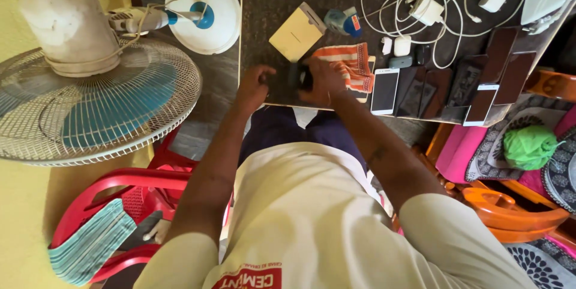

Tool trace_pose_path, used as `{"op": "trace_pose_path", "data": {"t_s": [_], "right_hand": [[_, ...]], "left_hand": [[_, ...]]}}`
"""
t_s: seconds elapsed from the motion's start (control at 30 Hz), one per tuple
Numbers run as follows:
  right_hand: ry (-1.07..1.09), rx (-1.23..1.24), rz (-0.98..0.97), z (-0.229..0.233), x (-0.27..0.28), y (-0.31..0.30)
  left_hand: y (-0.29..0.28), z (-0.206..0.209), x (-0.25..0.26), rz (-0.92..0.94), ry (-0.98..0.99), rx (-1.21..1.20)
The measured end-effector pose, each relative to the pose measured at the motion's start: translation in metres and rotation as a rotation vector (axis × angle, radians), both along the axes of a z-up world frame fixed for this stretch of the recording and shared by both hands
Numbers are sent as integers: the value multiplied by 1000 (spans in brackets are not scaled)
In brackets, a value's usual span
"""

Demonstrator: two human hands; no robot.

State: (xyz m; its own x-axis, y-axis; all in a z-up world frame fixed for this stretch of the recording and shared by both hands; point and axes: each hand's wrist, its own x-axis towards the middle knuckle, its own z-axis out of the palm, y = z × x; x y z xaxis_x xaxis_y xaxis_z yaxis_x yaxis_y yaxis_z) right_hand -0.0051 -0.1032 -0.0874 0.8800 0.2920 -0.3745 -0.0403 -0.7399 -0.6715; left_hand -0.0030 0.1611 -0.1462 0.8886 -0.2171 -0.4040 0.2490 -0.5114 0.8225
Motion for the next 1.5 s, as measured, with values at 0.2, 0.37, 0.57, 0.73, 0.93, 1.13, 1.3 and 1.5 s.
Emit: {"op": "trace_pose_path", "data": {"t_s": [0.2,0.37,0.57,0.73,0.93,1.13,1.3,1.5], "right_hand": [[-32,0,341,-30,-23,33],[-133,-194,247,-50,-21,64],[-354,-186,216,-45,-14,51],[-58,-426,105,-1,-16,20],[-296,-498,2,-69,-61,-34],[210,-111,-476,6,-39,-31],[85,8,-210,111,-37,-48],[277,183,-252,289,4,-38]], "left_hand": [[-16,-12,46,34,-34,177],[-6,-24,55,95,-83,263],[-27,3,68,-51,-36,310],[-76,56,91,-232,-371,623],[-92,26,99,-370,-100,837],[-50,-5,87,-282,-480,864],[3,-31,58,369,748,-713],[-21,131,75,263,851,-1474]]}}
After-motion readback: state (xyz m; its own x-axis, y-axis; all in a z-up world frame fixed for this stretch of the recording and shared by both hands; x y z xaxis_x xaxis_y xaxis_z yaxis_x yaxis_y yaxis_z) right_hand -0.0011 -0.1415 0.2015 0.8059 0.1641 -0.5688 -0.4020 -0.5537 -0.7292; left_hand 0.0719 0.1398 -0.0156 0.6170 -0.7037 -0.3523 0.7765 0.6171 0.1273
